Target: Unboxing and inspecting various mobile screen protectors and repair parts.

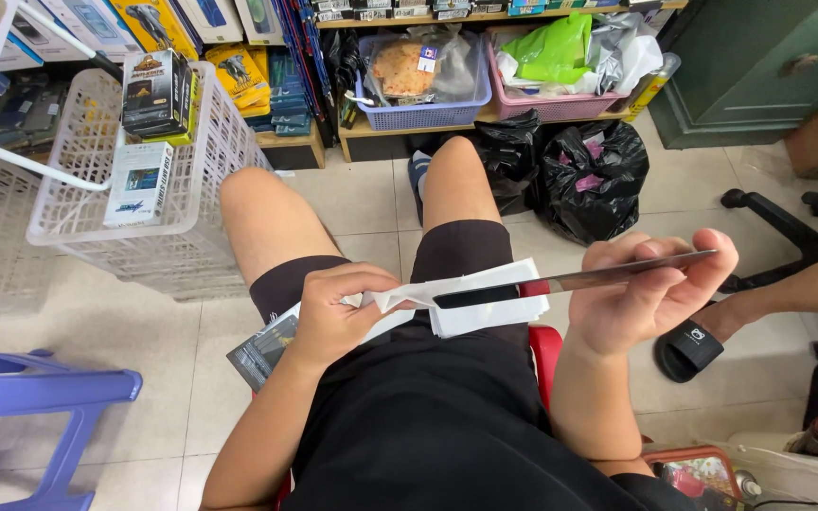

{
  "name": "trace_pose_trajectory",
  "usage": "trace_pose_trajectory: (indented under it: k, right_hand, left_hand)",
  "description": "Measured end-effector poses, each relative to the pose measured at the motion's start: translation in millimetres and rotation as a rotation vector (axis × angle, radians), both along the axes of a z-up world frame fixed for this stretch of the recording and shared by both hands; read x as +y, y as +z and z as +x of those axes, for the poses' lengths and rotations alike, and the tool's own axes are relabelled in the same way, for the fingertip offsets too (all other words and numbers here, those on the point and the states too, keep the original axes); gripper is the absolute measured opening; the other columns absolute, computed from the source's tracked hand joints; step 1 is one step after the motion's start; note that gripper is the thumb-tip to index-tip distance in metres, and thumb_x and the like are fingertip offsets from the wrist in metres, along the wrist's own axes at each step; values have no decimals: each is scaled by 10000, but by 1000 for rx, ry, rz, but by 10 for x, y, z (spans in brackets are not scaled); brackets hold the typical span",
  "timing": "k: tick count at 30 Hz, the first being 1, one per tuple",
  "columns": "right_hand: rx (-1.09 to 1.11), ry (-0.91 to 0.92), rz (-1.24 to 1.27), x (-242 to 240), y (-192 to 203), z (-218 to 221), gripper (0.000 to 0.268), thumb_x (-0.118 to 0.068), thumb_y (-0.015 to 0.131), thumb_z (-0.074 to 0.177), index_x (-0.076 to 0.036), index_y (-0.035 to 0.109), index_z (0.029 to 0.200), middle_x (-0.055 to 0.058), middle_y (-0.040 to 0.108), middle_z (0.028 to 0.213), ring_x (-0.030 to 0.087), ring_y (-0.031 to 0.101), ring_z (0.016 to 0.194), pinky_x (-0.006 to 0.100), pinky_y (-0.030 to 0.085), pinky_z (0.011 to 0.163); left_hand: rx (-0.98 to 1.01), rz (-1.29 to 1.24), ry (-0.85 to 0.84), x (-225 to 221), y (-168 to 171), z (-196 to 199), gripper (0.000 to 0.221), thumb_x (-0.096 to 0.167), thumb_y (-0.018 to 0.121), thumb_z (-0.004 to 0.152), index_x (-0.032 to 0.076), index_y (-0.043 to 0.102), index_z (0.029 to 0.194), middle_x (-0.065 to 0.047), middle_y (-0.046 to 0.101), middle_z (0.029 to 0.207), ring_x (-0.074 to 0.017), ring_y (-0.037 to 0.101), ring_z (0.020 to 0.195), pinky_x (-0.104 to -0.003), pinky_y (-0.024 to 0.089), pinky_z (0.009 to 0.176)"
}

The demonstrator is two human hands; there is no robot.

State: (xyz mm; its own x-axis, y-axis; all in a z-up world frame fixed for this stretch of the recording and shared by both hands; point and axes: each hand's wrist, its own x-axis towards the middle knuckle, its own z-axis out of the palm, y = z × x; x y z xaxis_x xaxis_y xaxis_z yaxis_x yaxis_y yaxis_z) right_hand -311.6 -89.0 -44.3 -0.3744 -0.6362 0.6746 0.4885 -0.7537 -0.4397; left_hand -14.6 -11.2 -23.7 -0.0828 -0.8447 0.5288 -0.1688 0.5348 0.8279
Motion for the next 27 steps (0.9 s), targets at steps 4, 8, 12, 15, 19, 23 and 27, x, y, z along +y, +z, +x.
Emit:
trace_pose_trajectory:
  k: [4, 8, 12, 15, 19, 23, 27]
  right_hand:
    - [25, 5, -30, 29, 10, 180, 362, -226, 703, 1110, -75, 477, 1348, 76, 678, 974, 124, 612, 707, 278, 465, 563]
    - [413, -53, 6, 55, 148, 242, 342, -244, 688, 1100, -76, 505, 1335, 121, 717, 954, 166, 680, 699, 265, 543, 587]
    - [562, -169, 50, 11, 188, 188, 291, -172, 702, 1119, -10, 550, 1308, 127, 658, 1028, 221, 730, 844, 274, 570, 740]
    - [692, -137, 122, 29, 327, 207, 250, -67, 690, 1118, 25, 569, 1317, 148, 683, 1071, 200, 716, 935, 271, 561, 856]
    - [768, -106, 164, 89, 392, 423, 420, -7, 742, 1043, 38, 477, 1366, 133, 606, 1162, 162, 681, 988, 251, 538, 866]
    - [797, 41, 99, 122, 461, 591, 362, 51, 737, 1011, -35, 470, 1240, 148, 675, 1176, 157, 708, 1003, 248, 566, 836]
    - [1133, 153, -84, 186, 765, 754, 161, -7, 726, 959, -20, 658, 1104, 175, 725, 1262, 188, 750, 994, 275, 613, 860]
  left_hand:
    - [-5, 78, -23, 27, -80, 23, 131, -72, 770, 825, -24, 765, 947, -87, 774, 901, -133, 733, 780, -231, 556, 696]
    - [-27, 136, -37, -18, -123, 66, 128, -25, 791, 830, -26, 766, 955, -73, 775, 888, -108, 697, 761, -223, 536, 686]
    - [28, 287, -80, -108, -276, 117, 150, 69, 815, 863, -22, 777, 977, -55, 787, 847, -83, 675, 720, -219, 530, 660]
    - [53, 334, -124, -111, -218, 81, 169, 105, 799, 888, -16, 775, 1003, -58, 794, 876, -81, 702, 754, -221, 548, 679]
    - [-10, 316, -104, -89, -129, 15, 181, 121, 795, 896, -6, 780, 1025, -64, 801, 877, -88, 732, 765, -221, 563, 688]
    - [-24, 238, -46, -99, -156, 24, 179, 129, 789, 917, 0, 777, 1040, -68, 797, 875, -83, 729, 775, -220, 567, 704]
    - [80, 249, 21, -99, -271, 60, 188, 138, 790, 922, -2, 764, 1046, -67, 781, 861, -63, 695, 761, -216, 544, 682]
